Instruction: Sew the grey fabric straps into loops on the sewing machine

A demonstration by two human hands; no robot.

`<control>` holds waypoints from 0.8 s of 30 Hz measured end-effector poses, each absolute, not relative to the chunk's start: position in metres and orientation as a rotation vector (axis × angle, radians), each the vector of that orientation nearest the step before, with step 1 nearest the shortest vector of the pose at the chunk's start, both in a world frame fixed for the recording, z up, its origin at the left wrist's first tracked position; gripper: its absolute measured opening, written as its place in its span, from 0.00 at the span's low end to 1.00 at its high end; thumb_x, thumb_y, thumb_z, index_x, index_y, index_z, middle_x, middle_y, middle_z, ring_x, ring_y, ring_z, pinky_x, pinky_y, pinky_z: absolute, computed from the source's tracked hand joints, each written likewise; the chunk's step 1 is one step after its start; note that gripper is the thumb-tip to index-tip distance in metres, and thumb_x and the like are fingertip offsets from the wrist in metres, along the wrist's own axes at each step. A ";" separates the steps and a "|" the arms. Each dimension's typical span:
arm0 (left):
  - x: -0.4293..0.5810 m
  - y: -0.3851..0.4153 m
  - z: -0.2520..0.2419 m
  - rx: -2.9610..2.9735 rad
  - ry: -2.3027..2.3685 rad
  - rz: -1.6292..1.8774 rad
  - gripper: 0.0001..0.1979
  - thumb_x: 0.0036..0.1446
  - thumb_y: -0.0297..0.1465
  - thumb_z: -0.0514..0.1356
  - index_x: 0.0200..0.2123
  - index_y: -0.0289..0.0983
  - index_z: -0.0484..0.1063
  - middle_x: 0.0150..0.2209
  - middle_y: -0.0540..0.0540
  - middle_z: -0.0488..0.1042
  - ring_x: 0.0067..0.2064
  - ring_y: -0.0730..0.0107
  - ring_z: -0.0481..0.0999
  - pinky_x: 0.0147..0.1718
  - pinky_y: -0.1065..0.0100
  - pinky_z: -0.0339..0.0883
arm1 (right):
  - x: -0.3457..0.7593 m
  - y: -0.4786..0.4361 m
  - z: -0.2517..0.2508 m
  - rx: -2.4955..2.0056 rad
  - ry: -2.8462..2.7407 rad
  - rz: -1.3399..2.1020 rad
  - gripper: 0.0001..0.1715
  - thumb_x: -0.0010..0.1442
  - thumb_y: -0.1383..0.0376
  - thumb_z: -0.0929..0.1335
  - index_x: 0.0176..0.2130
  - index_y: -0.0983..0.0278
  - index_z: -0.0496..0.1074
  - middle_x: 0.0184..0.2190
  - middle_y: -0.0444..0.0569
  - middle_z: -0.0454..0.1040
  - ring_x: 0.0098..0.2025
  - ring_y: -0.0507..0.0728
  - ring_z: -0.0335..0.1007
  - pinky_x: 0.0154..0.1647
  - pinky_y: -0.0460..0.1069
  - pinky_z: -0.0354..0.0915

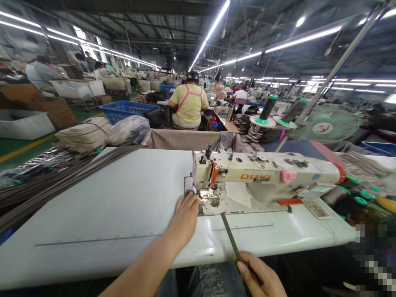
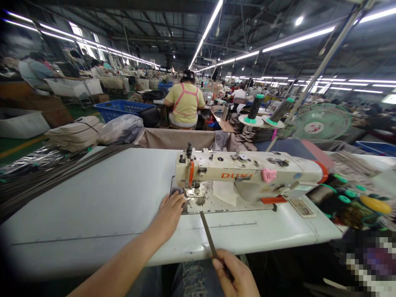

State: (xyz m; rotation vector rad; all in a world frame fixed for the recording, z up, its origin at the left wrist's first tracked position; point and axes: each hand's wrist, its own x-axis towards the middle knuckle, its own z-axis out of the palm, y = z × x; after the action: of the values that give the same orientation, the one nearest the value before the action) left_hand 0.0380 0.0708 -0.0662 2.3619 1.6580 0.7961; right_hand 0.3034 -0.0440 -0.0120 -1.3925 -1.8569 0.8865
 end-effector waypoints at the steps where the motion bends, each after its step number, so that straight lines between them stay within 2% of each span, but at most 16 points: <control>1: 0.038 0.071 -0.067 2.349 1.653 0.813 0.23 0.65 0.19 0.50 0.59 0.40 0.68 0.65 0.42 0.69 0.72 0.55 0.59 0.71 0.41 0.47 | 0.301 -0.044 -0.014 -1.419 -1.842 0.882 0.13 0.68 0.52 0.67 0.41 0.57 0.78 0.30 0.44 0.79 0.33 0.55 0.77 0.40 0.44 0.73; 5: 0.035 0.076 -0.070 2.236 1.607 0.946 0.18 0.66 0.22 0.52 0.55 0.40 0.71 0.63 0.42 0.71 0.69 0.55 0.64 0.70 0.44 0.55 | 0.288 -0.040 -0.019 -1.496 -1.804 0.879 0.17 0.70 0.50 0.65 0.43 0.58 0.78 0.29 0.44 0.78 0.32 0.54 0.76 0.39 0.44 0.73; 8: 0.029 0.090 -0.072 2.102 1.616 1.020 0.15 0.62 0.23 0.55 0.51 0.36 0.73 0.60 0.38 0.72 0.65 0.56 0.68 0.68 0.51 0.61 | 0.277 -0.034 -0.023 -1.507 -1.817 0.874 0.22 0.70 0.50 0.64 0.50 0.60 0.78 0.34 0.49 0.81 0.35 0.56 0.78 0.43 0.46 0.73; 11: 0.021 0.114 -0.071 2.054 1.649 0.999 0.16 0.60 0.24 0.57 0.52 0.34 0.73 0.57 0.35 0.72 0.67 0.52 0.65 0.68 0.49 0.59 | 0.264 -0.028 -0.026 -1.523 -1.816 0.881 0.29 0.70 0.51 0.63 0.62 0.62 0.71 0.44 0.54 0.83 0.44 0.59 0.80 0.51 0.50 0.73; 14: 0.013 0.142 -0.066 2.065 1.658 0.968 0.18 0.60 0.25 0.58 0.53 0.34 0.74 0.57 0.36 0.73 0.68 0.50 0.63 0.70 0.48 0.56 | 0.248 -0.022 -0.025 -1.511 -1.832 0.940 0.32 0.70 0.55 0.63 0.70 0.57 0.62 0.55 0.53 0.80 0.57 0.59 0.77 0.59 0.51 0.69; 17: 0.009 0.165 -0.057 2.079 1.640 0.934 0.18 0.61 0.26 0.58 0.54 0.36 0.75 0.59 0.38 0.73 0.66 0.53 0.66 0.69 0.52 0.57 | 0.232 -0.015 -0.021 -1.489 -1.883 0.999 0.31 0.70 0.59 0.61 0.70 0.55 0.62 0.58 0.52 0.78 0.60 0.59 0.75 0.60 0.52 0.68; 24: 0.013 0.196 -0.041 2.069 1.622 0.891 0.23 0.57 0.32 0.65 0.57 0.40 0.75 0.59 0.40 0.76 0.63 0.50 0.71 0.64 0.57 0.62 | 0.211 0.009 -0.011 -1.593 -1.920 0.978 0.30 0.69 0.61 0.61 0.66 0.64 0.68 0.55 0.58 0.80 0.56 0.64 0.77 0.57 0.56 0.69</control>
State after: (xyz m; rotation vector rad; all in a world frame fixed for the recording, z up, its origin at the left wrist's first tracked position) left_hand 0.0128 0.1959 -0.0415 2.0690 1.6222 0.8906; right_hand 0.2110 0.0090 -0.0110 -1.5927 -1.9200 0.9781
